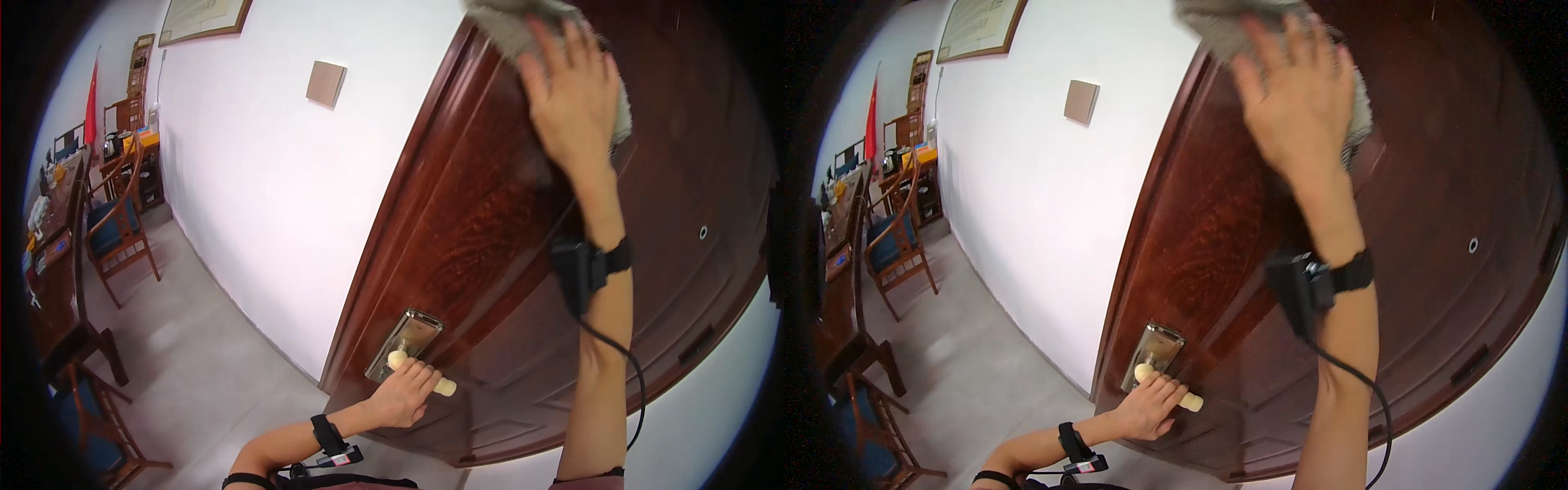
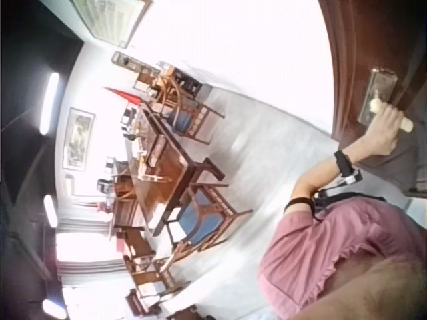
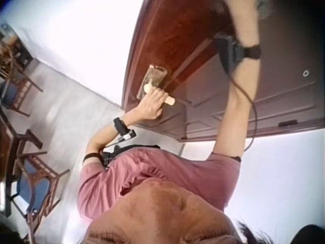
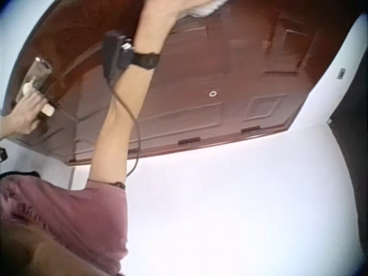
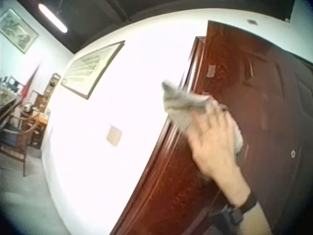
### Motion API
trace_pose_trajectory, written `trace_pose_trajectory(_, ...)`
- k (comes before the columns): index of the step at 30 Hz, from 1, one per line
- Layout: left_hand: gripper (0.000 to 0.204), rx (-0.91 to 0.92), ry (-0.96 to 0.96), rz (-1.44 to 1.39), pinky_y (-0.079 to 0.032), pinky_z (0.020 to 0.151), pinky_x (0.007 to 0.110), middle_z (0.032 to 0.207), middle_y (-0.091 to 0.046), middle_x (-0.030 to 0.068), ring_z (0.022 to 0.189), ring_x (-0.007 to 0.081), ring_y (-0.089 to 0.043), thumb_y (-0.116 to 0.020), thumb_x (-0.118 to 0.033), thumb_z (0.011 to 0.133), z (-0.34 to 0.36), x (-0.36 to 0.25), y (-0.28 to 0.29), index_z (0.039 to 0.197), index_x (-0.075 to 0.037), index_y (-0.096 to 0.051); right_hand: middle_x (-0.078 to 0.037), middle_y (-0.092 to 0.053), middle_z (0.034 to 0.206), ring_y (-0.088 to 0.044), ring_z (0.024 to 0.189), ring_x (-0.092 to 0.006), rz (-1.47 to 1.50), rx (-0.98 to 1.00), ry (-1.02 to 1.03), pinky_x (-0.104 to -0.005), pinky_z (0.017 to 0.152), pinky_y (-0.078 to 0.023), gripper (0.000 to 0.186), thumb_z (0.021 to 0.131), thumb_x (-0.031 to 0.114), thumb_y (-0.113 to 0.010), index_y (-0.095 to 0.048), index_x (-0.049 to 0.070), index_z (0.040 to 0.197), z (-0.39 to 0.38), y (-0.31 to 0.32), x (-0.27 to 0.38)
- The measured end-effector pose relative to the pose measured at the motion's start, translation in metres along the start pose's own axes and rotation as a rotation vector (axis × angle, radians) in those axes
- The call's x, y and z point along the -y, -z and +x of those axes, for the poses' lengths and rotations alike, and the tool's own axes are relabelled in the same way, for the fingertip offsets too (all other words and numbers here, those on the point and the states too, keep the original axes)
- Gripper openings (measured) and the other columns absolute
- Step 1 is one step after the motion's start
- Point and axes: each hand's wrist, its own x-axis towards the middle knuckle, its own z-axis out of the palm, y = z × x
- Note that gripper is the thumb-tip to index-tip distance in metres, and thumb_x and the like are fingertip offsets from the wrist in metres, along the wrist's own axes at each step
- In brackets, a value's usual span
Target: Wiping a door, table, and chair with a cleaning cloth.
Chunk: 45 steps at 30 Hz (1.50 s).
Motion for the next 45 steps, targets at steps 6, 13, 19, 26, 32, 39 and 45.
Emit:
trace_pose_trajectory(6,0.066,-0.086,-0.003,-0.109,-0.03,0.096,0.043,0.11,-0.045,0.0203,0.104,0.0333,-0.042,-0.066,-0.017,0.06,-0.009,0.007,0.004,0.116,0.008,-0.041,-0.009,-0.047,0.123,-0.036,0.121,-0.0276,0.228,0.308,0.078,-0.0496,0.1,-0.023,0.038,0.082,0.031,-0.05,-0.051,0.02,0.119,-0.038,0.023,0.08)
trace_pose_trajectory(13,0.05,-0.2,0.153,-0.771,-0.035,0.095,0.04,0.116,-0.046,0.0173,0.114,0.0296,-0.04,-0.064,-0.011,0.072,-0.043,0.018,0.013,0.117,0.002,-0.044,-0.004,-0.057,0.099,-0.054,0.094,-0.0208,0.704,0.551,0.088,-0.0321,0.074,-0.038,0.033,0.071,0.01,-0.055,-0.057,0.01,0.104,-0.14,0.085,0.174)
trace_pose_trajectory(19,0.049,-0.641,0.454,-2.291,-0.036,0.097,0.041,0.123,-0.047,0.0119,0.112,0.0269,-0.047,-0.045,-0.037,0.089,-0.059,0.041,0.074,0.124,-0.002,-0.04,-0.02,-0.036,0.13,-0.038,0.117,-0.0336,1.332,1.014,-0.082,-0.0454,0.097,-0.029,0.049,0.078,0.02,-0.059,-0.045,0.002,0.122,-0.144,0.139,0.214)
trace_pose_trajectory(26,0.049,-0.723,0.655,-1.733,-0.035,0.096,0.035,0.126,-0.044,0.01,0.116,0.0201,-0.042,-0.052,-0.027,0.087,-0.046,0.094,0.095,0.127,-0.002,-0.037,-0.016,-0.059,0.095,-0.056,0.087,-0.0333,0.845,0.916,-0.747,-0.0389,0.075,-0.044,0.02,0.083,0.019,-0.055,-0.056,0.006,0.098,-0.227,0.164,0.189)
trace_pose_trajectory(32,0.061,-0.457,0.361,-1.226,-0.026,0.1,0.032,0.128,-0.04,0.0122,0.115,0.0224,-0.038,-0.044,-0.044,0.088,0.044,0.108,0.122,0.128,0.002,-0.035,-0.016,-0.058,0.071,-0.058,0.064,-0.0345,0.762,1.316,-0.76,-0.0413,0.054,-0.043,0.02,0.088,0.023,-0.046,-0.056,0.007,0.082,-0.272,0.179,0.199)
trace_pose_trajectory(39,0.053,-0.208,0.344,-0.718,-0.026,0.099,0.038,0.123,-0.04,0.0203,0.115,0.0328,-0.036,-0.029,-0.038,0.092,-0.014,0.136,0.023,0.123,0.003,-0.037,-0.008,-0.056,0.063,-0.055,0.055,-0.0279,0.718,1.083,-0.671,-0.0376,0.051,-0.043,0.012,0.08,0.019,-0.053,-0.056,0.008,0.078,-0.289,0.174,0.213)
trace_pose_trajectory(45,0.042,-0.091,0.52,-0.873,-0.033,0.089,0.041,0.112,-0.047,0.0192,0.101,0.034,-0.045,-0.03,-0.027,0.092,-0.076,0.146,-0.003,0.117,0.003,-0.043,-0.01,-0.055,0.062,-0.054,0.055,-0.0297,0.714,1.153,-0.725,-0.0392,0.051,-0.041,0.01,0.077,0.014,-0.05,-0.057,0.008,0.073,-0.276,0.173,0.21)
